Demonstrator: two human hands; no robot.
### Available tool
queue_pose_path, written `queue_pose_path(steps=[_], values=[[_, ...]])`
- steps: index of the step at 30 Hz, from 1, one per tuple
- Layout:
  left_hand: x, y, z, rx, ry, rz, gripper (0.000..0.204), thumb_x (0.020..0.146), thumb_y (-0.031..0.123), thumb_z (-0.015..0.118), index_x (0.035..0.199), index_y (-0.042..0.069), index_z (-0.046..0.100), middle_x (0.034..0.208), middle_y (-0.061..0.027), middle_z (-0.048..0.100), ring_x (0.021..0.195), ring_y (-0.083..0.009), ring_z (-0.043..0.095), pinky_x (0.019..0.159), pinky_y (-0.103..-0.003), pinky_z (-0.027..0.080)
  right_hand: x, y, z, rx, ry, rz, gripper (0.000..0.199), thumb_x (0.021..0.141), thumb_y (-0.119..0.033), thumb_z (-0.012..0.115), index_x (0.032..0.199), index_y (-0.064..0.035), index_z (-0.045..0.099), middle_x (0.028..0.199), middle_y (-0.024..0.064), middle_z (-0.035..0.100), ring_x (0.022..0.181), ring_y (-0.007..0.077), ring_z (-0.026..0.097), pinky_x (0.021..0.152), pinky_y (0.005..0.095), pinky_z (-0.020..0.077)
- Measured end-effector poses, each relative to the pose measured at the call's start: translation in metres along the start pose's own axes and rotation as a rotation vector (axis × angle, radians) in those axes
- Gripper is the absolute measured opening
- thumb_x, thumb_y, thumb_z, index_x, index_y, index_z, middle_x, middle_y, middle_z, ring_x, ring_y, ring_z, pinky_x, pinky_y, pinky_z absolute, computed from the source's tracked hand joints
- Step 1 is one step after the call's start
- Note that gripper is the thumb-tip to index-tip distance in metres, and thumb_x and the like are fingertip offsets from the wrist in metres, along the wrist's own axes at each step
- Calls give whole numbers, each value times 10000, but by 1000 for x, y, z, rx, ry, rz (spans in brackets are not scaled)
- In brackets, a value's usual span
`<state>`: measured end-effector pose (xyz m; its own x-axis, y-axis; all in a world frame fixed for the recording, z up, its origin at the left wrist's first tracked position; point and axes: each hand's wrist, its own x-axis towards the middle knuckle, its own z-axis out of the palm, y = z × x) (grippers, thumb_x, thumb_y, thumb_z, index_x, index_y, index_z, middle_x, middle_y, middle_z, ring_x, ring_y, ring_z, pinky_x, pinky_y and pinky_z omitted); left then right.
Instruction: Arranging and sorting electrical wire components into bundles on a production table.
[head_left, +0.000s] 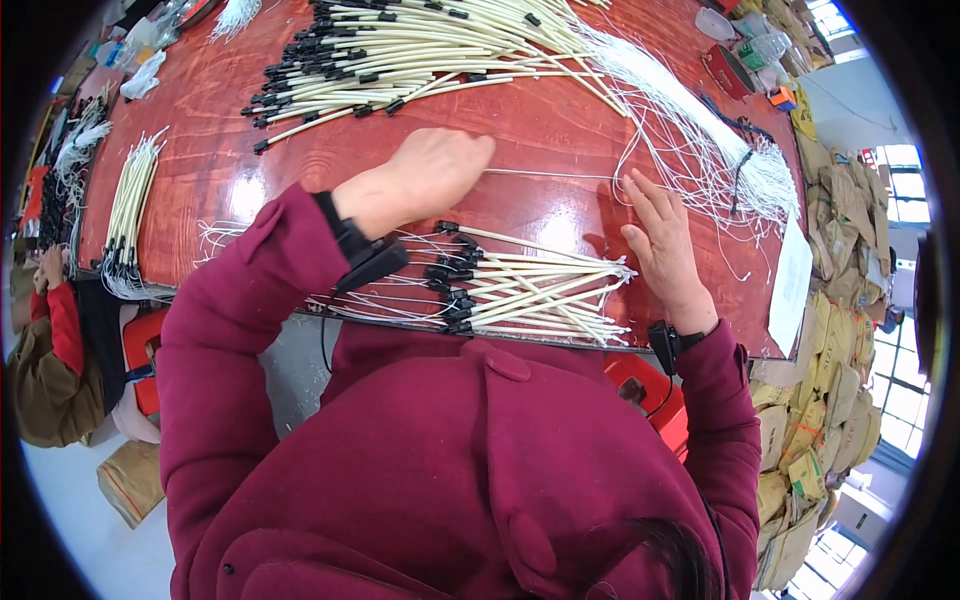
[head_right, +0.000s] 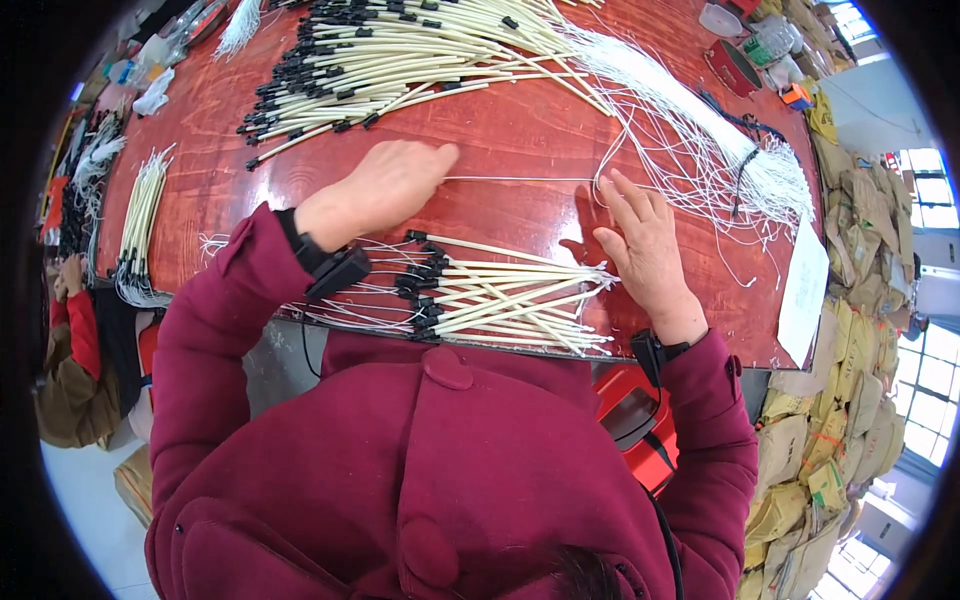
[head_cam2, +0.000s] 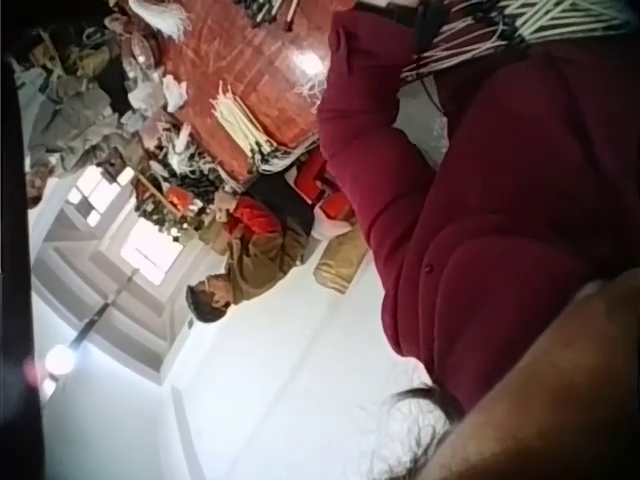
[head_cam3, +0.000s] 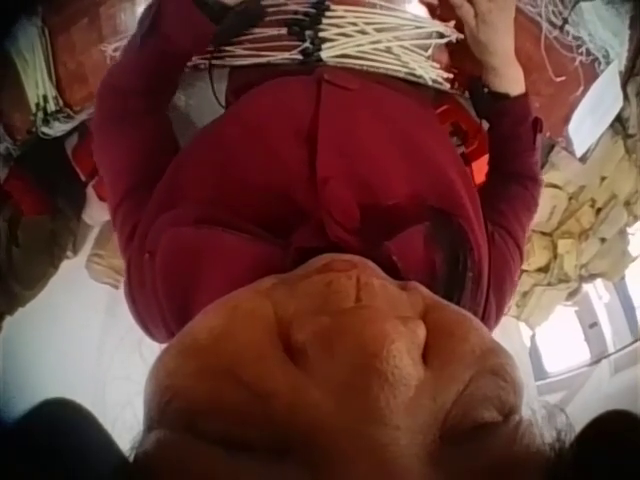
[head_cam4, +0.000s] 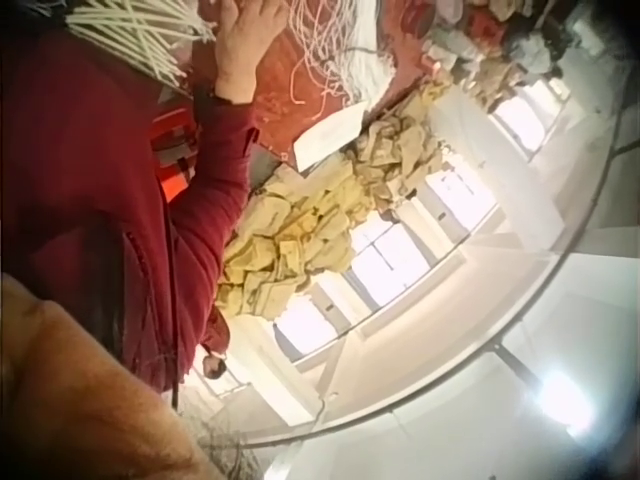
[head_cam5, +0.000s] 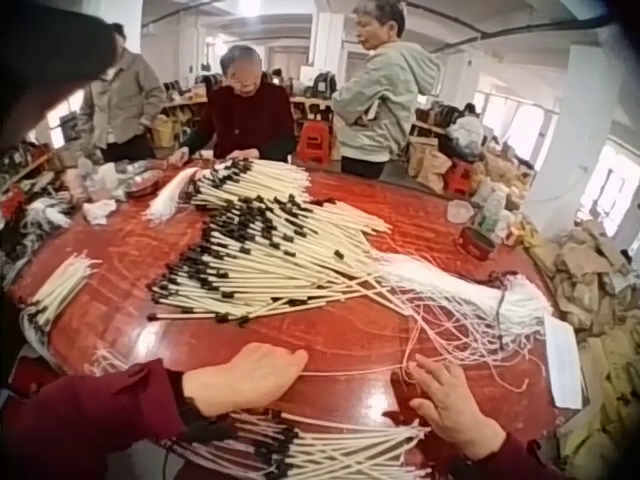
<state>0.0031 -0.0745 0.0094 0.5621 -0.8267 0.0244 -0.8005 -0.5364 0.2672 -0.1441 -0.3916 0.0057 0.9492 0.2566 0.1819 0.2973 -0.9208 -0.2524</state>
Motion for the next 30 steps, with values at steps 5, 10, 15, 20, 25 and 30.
queue_pose_path(steps=[5,10,15,20,25,30], values=[[-43,-18,3,-1,-14,-72,78,880,54,562,932,1,538,796,-211,659,812,-440,651,660,-537,491,20,-24,9,-6,-59,-75,628,955,-365,598,1456,-1,496,1530,138,465,1294,347,458,1115,449,355],[-56,-28,4,-152,99,-58,94,894,87,614,902,2,576,775,-194,655,745,-411,646,624,-512,485,31,-30,7,-51,-188,-150,686,956,-443,570,1441,36,492,1533,140,461,1307,350,450,1121,459,347],[-72,-52,2,-542,268,-299,187,912,170,682,888,-4,618,697,-165,625,618,-302,618,578,-434,475,24,-29,-1,-58,-259,-180,739,963,-517,518,1432,54,492,1544,144,449,1328,364,433,1137,472,330],[-87,-69,-3,-1249,133,-799,225,897,203,722,872,-7,647,673,-150,629,586,-231,596,586,-373,481,21,-28,2,-30,-252,-149,741,968,-522,505,1434,53,491,1551,142,442,1349,371,417,1148,474,319],[-89,-61,15,-642,251,-735,229,860,227,744,839,7,680,729,-161,674,657,-307,653,638,-414,518,21,-30,4,-2,-242,-126,707,965,-470,525,1439,52,487,1552,143,443,1357,372,408,1156,472,316],[-93,-59,11,-289,246,-611,237,851,239,741,868,11,677,762,-171,688,740,-366,679,672,-454,527,20,-28,7,24,-235,-109,683,958,-426,544,1441,52,485,1552,146,442,1358,374,404,1161,467,315]])
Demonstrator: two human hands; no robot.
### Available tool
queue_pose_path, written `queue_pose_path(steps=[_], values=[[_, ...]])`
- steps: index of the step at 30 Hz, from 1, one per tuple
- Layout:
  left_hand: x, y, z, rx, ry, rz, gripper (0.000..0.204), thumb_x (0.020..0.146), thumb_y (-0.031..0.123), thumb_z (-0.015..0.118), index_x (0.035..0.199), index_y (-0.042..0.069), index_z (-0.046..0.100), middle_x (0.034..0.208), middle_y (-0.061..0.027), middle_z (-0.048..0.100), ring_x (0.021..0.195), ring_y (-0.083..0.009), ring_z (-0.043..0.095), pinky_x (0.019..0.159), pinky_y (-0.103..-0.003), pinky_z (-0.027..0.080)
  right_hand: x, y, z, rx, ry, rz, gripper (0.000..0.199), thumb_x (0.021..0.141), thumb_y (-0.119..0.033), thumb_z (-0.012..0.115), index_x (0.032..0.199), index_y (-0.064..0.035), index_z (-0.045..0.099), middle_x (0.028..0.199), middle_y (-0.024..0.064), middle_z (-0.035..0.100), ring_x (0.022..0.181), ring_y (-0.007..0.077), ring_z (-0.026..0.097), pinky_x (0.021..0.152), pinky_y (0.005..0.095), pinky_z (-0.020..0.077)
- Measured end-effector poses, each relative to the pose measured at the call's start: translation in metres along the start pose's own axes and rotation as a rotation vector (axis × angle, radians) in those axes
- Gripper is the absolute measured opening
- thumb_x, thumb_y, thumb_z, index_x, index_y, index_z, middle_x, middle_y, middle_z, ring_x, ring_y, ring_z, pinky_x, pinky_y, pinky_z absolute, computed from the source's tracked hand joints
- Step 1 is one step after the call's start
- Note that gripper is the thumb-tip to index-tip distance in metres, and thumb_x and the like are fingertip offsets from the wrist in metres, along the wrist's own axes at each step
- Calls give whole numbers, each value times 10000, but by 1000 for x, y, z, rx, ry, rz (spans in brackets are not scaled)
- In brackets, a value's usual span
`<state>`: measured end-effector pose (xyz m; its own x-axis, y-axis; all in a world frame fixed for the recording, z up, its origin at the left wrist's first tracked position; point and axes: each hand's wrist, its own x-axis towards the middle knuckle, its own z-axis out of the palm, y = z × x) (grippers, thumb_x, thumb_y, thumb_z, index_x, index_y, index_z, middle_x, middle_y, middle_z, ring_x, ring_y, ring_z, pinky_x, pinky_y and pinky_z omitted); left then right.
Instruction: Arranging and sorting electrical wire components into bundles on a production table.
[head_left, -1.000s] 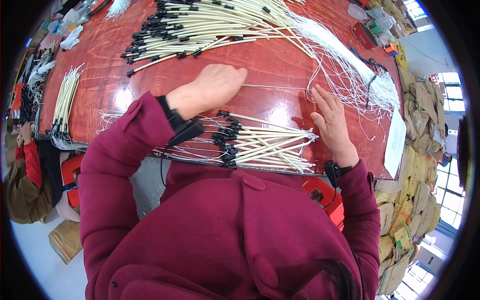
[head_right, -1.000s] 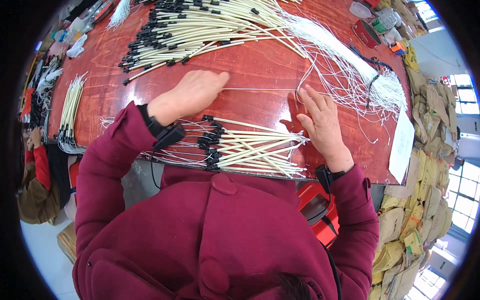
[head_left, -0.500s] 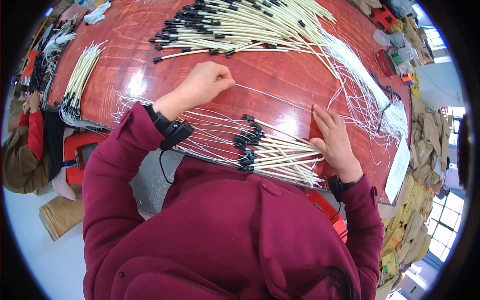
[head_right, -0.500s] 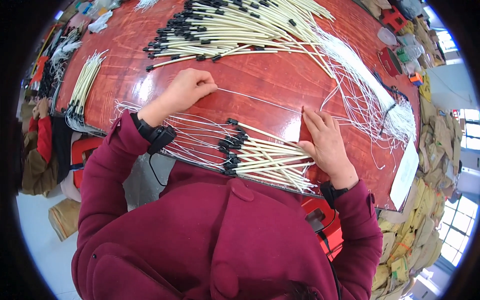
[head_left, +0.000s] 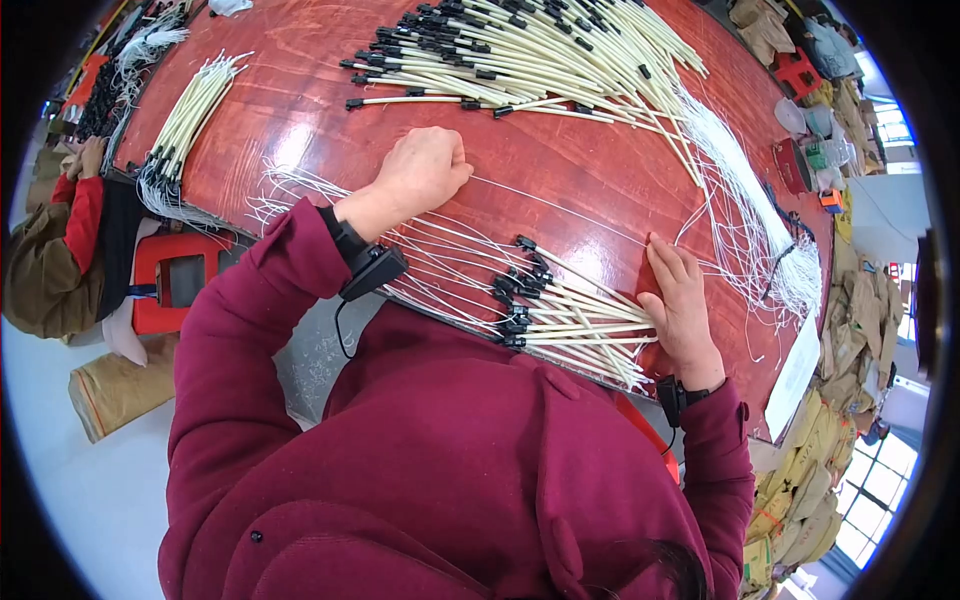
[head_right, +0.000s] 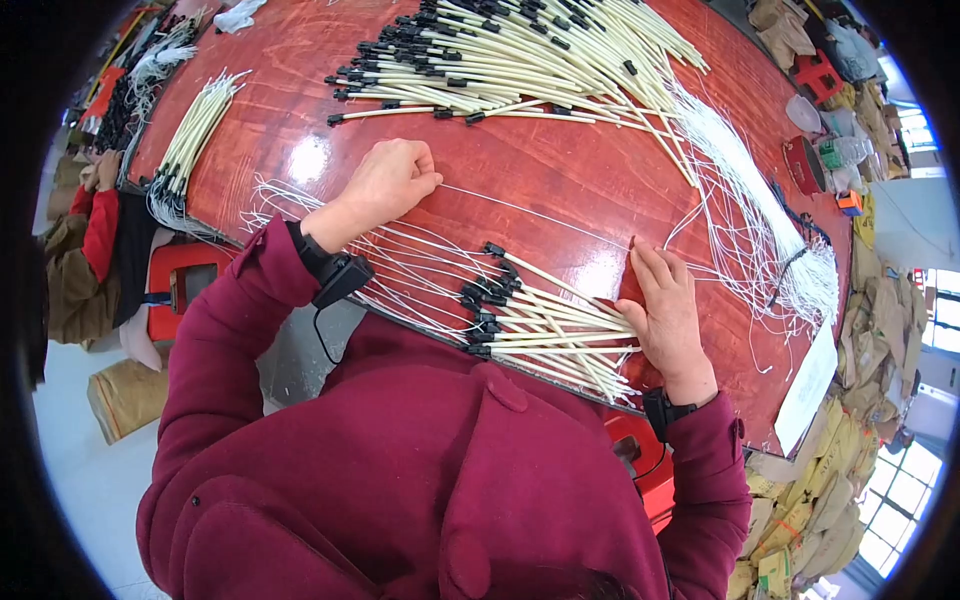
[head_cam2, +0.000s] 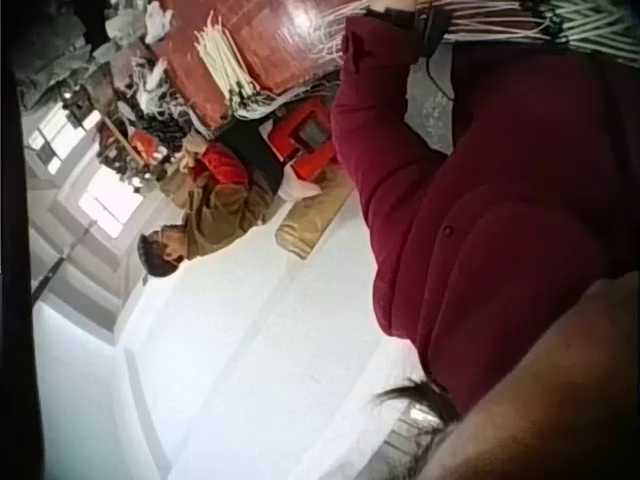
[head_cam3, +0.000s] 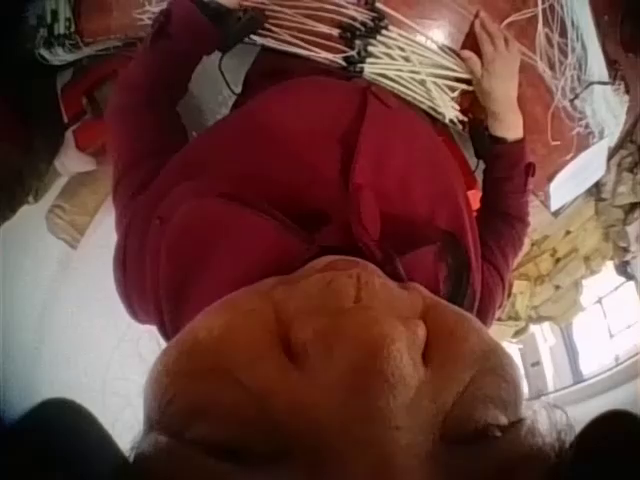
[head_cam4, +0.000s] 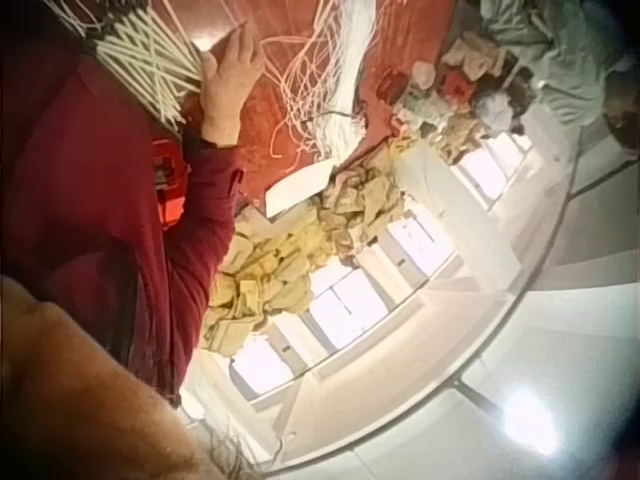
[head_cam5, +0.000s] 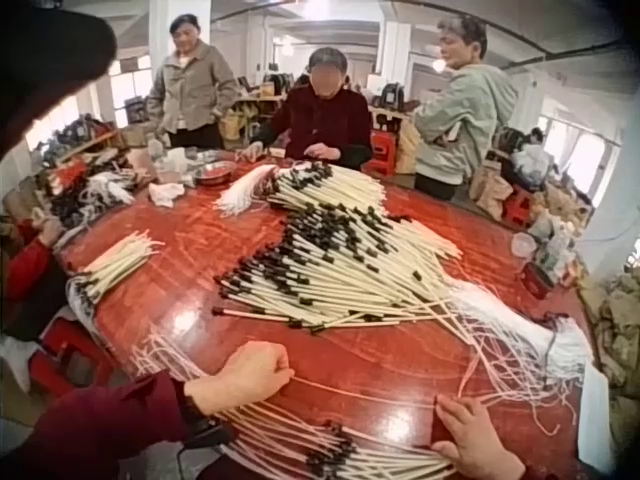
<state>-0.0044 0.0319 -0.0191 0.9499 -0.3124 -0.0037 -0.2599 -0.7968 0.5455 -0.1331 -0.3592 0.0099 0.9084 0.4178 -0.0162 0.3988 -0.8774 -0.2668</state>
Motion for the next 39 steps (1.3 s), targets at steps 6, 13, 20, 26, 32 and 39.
queue_pose_path(steps=[6,13,20,26,32,39], values=[[38,31,-13,112,141,251,257,864,255,733,890,15,644,815,-152,665,814,-351,670,710,-465,518,-1,0,0,-1,7,-3,654,946,-379,571,1419,69,503,1536,160,457,1342,372,418,1158,458,321],[132,82,38,386,236,740,103,865,137,623,930,60,643,975,-98,643,974,-294,650,788,-405,551,6,-5,-1,2,14,-12,653,937,-388,585,1382,87,529,1513,174,477,1309,375,444,1144,456,339],[154,90,61,454,265,779,100,877,112,585,925,53,650,978,-88,651,964,-256,669,754,-392,563,6,-5,4,-2,65,13,644,926,-396,599,1343,93,555,1475,183,503,1274,383,468,1120,456,366],[150,97,65,494,295,740,108,878,117,582,924,46,649,970,-92,648,934,-251,679,744,-392,565,6,-8,5,25,79,28,602,912,-349,623,1323,88,570,1445,188,521,1248,382,486,1097,449,392],[130,106,42,343,267,722,124,874,75,579,971,61,656,947,-139,628,912,-290,677,739,-392,563,10,-11,6,64,87,36,563,892,-290,643,1305,88,585,1423,186,541,1231,377,501,1087,439,403],[61,56,-15,-91,309,688,193,887,59,637,1056,55,730,918,-126,631,865,-310,643,705,-399,515,7,-5,7,76,124,22,533,868,-234,663,1289,87,600,1400,185,563,1211,369,519,1074,429,417]])
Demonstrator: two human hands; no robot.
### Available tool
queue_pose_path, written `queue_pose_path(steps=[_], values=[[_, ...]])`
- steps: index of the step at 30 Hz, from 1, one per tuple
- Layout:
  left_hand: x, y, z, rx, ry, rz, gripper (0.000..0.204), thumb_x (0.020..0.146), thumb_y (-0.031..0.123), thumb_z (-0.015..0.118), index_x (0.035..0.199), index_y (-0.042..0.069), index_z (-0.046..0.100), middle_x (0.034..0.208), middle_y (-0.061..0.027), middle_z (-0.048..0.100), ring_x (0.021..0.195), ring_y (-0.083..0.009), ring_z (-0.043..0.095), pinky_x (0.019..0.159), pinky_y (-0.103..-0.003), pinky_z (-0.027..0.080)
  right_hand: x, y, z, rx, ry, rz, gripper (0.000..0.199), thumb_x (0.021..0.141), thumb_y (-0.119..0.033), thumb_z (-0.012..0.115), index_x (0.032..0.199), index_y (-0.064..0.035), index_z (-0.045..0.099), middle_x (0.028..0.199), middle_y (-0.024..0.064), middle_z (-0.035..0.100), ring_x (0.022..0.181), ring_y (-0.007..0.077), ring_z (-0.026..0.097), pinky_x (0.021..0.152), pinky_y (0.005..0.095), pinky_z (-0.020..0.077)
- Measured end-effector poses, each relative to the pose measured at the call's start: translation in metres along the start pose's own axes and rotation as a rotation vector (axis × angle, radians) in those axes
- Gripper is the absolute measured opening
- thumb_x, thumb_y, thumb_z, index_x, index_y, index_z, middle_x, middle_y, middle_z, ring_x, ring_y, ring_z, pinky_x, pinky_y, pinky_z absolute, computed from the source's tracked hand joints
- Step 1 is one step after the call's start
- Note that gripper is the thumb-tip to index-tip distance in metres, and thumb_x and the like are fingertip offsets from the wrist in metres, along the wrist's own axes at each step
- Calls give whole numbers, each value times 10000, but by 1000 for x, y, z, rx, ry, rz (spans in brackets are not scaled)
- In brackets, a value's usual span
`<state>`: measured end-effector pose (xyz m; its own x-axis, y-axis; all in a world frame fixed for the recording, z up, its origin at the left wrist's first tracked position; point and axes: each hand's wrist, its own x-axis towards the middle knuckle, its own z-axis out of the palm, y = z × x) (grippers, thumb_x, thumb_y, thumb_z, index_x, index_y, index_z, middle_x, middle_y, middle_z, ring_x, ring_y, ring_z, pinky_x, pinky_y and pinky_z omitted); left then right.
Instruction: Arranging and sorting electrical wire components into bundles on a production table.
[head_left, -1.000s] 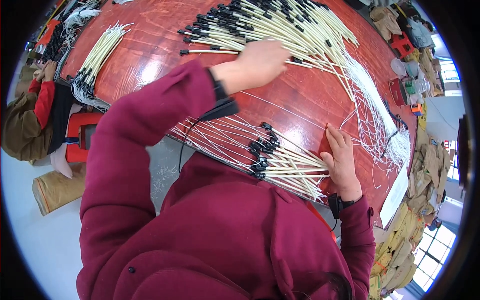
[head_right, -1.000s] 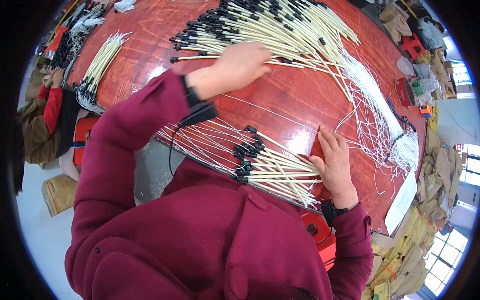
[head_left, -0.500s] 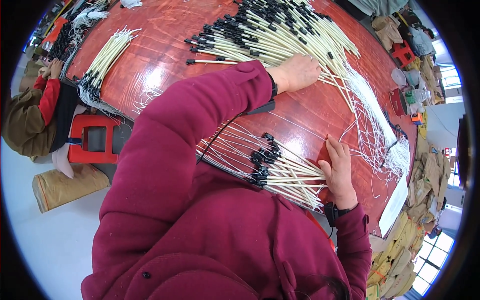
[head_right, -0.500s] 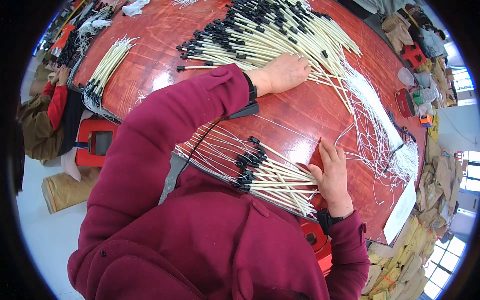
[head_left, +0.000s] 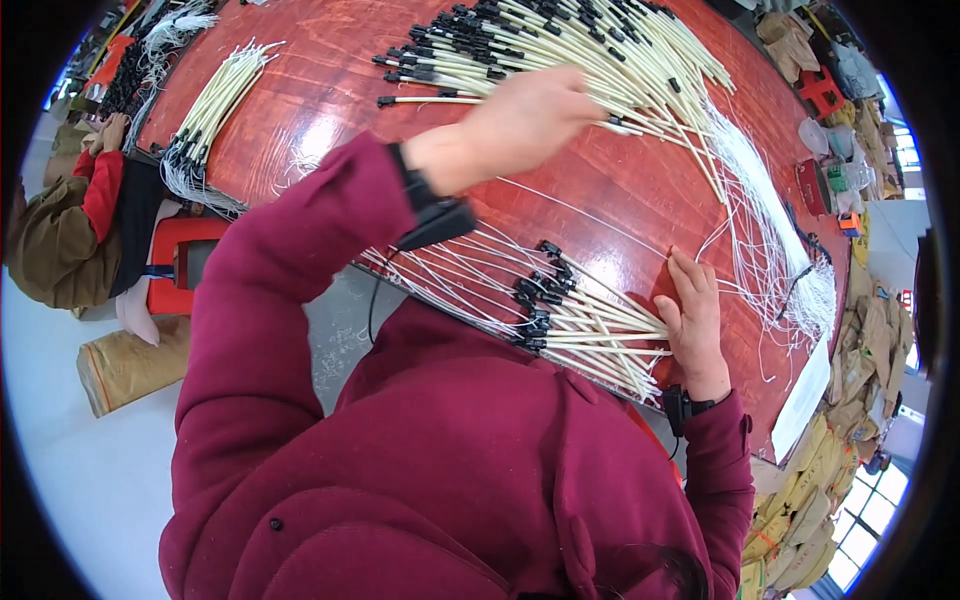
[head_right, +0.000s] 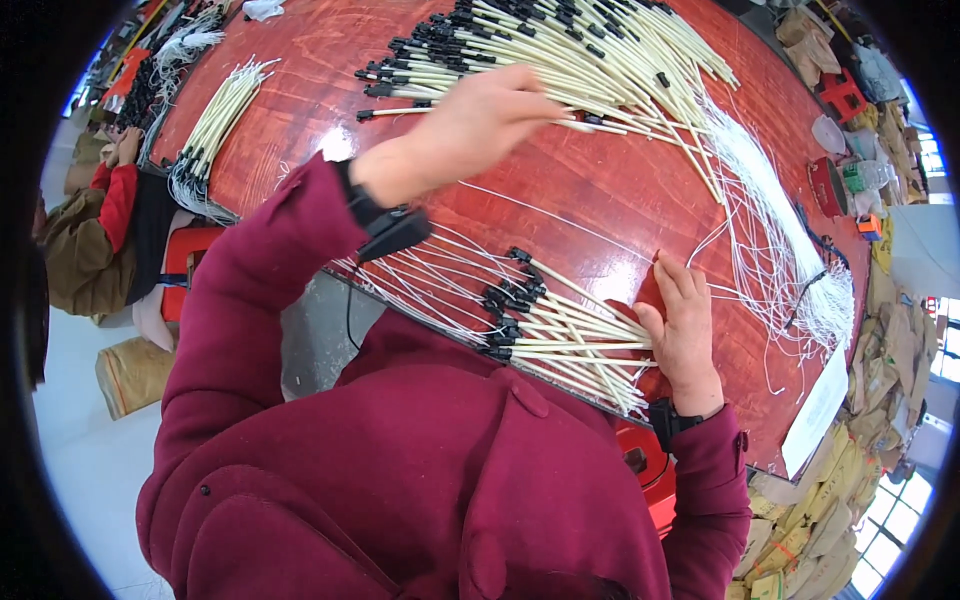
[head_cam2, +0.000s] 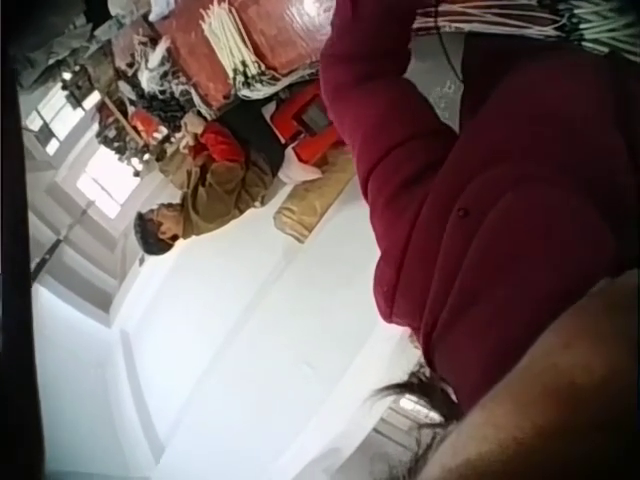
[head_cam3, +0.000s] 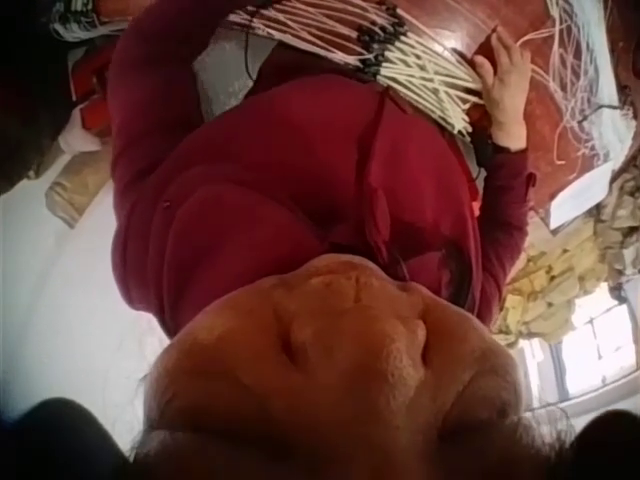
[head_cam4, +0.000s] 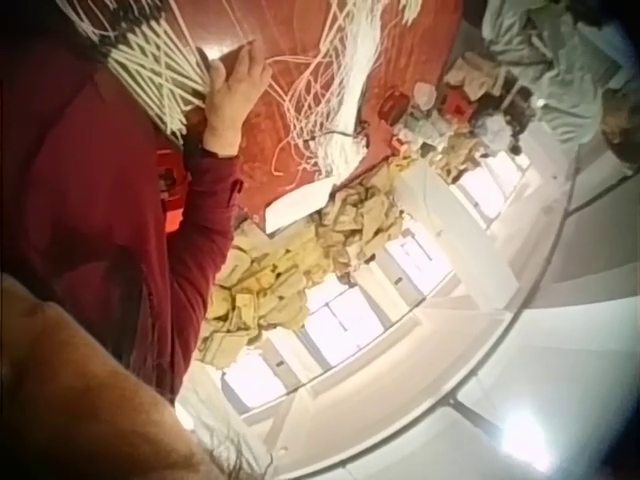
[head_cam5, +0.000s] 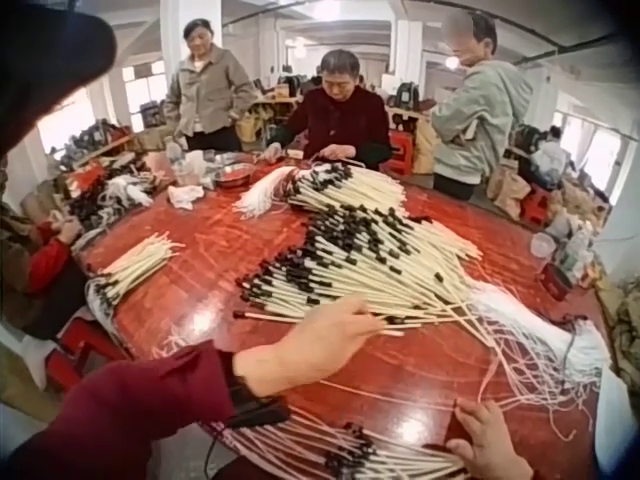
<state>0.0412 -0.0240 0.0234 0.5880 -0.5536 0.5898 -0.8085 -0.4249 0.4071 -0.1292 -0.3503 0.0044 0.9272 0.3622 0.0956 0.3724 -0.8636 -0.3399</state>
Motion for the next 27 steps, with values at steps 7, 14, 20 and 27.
queue_pose_path(steps=[7,14,20,27], values=[[-114,-19,-71,48,-135,-289,151,902,53,654,1028,19,730,920,-127,645,893,-311,646,767,-381,511,0,2,-1,0,-5,0,521,884,-246,658,1293,74,604,1404,175,563,1230,372,515,1083,438,408],[-123,-17,-68,39,-233,-345,182,898,9,639,1064,-10,711,942,-118,640,900,-307,640,778,-378,513,2,-6,-3,-22,-33,19,519,898,-261,657,1304,60,605,1414,171,556,1268,378,501,1110,448,380],[-116,-22,-64,30,-266,-299,181,899,2,634,1062,-9,713,953,-112,640,900,-304,639,785,-379,513,3,-8,-6,-33,-69,32,531,899,-274,660,1307,61,602,1415,175,551,1275,380,498,1116,448,373],[-110,-23,-64,34,-287,-269,181,897,5,639,1060,-6,717,950,-111,642,896,-300,642,778,-377,515,5,-7,-4,-69,-36,-9,558,884,-321,681,1263,82,613,1364,171,568,1193,361,527,1064,441,407]])
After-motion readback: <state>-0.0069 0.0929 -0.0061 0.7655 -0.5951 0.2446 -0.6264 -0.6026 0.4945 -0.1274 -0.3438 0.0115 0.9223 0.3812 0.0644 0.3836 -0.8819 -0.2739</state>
